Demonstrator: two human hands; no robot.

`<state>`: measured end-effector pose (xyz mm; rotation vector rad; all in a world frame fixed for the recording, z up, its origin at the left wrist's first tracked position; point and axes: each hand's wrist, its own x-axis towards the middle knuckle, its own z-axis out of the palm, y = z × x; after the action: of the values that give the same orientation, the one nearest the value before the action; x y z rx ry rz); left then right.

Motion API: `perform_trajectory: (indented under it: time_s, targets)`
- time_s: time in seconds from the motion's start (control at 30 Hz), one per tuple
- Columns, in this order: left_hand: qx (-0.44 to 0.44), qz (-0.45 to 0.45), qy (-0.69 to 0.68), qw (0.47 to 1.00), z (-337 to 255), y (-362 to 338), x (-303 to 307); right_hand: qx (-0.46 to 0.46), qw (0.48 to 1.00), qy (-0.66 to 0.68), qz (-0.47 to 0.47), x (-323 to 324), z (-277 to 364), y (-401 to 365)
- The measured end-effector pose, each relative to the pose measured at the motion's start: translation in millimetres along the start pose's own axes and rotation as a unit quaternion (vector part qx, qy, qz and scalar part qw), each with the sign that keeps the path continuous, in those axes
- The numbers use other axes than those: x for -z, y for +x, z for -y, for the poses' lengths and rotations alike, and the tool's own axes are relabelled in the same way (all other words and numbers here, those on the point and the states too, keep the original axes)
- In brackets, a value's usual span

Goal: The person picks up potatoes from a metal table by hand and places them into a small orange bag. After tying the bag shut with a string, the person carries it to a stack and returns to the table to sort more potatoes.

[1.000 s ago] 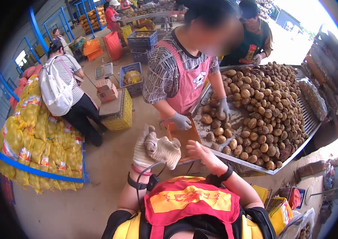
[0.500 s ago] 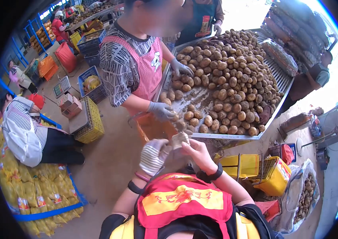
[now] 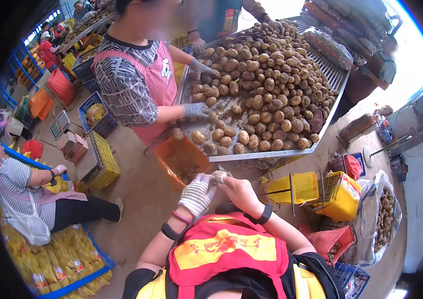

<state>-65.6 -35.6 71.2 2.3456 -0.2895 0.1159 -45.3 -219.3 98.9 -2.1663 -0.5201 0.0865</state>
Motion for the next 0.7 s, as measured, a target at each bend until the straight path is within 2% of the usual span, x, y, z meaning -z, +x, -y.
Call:
perform_trajectory:
  time_s: [0.03, 0.1, 0.17, 0.23, 0.27, 0.3, 0.37, 0.4, 0.43, 0.47, 0.5, 0.53, 0.57, 0.6, 0.63, 0.7]
  targets:
    - [-0.004, 0.002, -0.001, 1.000, 0.6, -0.9, -1.9, -0.001, 1.000, -0.001, -0.004, 3.1, 0.8, -1.7]
    - [0.015, 0.071, 0.056, 0.996, -2.5, -0.9, -0.7, -0.030, 0.999, 0.018, 0.036, 10.1, 6.6, -3.8]
    - [-0.003, 0.074, 0.077, 0.994, -11.3, 0.6, -2.6, -0.027, 0.999, -0.022, 0.030, 15.5, 0.6, -6.1]
    - [0.062, 0.020, 0.082, 0.994, -13.4, -1.3, -3.1, -0.021, 0.997, -0.060, 0.032, 16.3, -6.1, -5.9]
    - [0.024, -0.026, 0.074, 0.997, -12.9, -1.8, -5.8, -0.033, 0.991, -0.126, 0.034, 14.0, -10.0, -4.7]
    - [0.025, -0.023, 0.075, 0.997, -13.3, -0.8, -10.6, -0.045, 0.980, -0.190, 0.038, 10.1, -13.8, -2.3]
    - [-0.028, -0.107, -0.126, 0.986, -19.9, 1.9, -26.2, -0.054, 0.980, -0.184, 0.048, -1.3, -23.5, 3.2]
    - [-0.025, -0.110, -0.215, 0.970, -25.4, 2.6, -34.1, -0.102, 0.978, -0.164, 0.082, -5.6, -30.1, 7.4]
    - [0.023, -0.053, -0.303, 0.951, -24.0, 4.1, -40.6, -0.150, 0.971, -0.144, 0.116, -9.8, -38.1, 10.6]
    - [-0.030, -0.041, -0.229, 0.972, -20.7, -1.1, -40.2, -0.179, 0.973, -0.083, 0.124, -12.7, -52.3, 11.8]
    - [-0.083, -0.029, -0.153, 0.984, -29.7, -0.6, -26.7, -0.217, 0.964, 0.058, 0.140, -12.2, -70.7, 12.5]
    - [-0.082, -0.029, -0.152, 0.985, -26.1, -0.9, -25.5, -0.274, 0.911, 0.265, 0.156, -9.1, -84.5, 12.6]
    - [-0.133, 0.011, -0.021, 0.991, -20.4, -3.1, -25.0, -0.318, 0.813, 0.459, 0.165, -8.2, -97.2, 10.2]
    - [-0.181, 0.051, 0.110, 0.976, -15.9, -6.0, -25.7, -0.337, 0.750, 0.543, 0.169, -7.1, -98.8, 8.4]
    - [-0.180, 0.051, 0.111, 0.976, -11.7, -8.0, -29.2, -0.337, 0.749, 0.544, 0.170, -7.9, -84.5, 8.7]
    - [-0.152, 0.041, 0.076, 0.985, -8.0, -5.7, -31.1, -0.262, 0.776, 0.572, 0.026, -12.0, -54.6, 10.2]
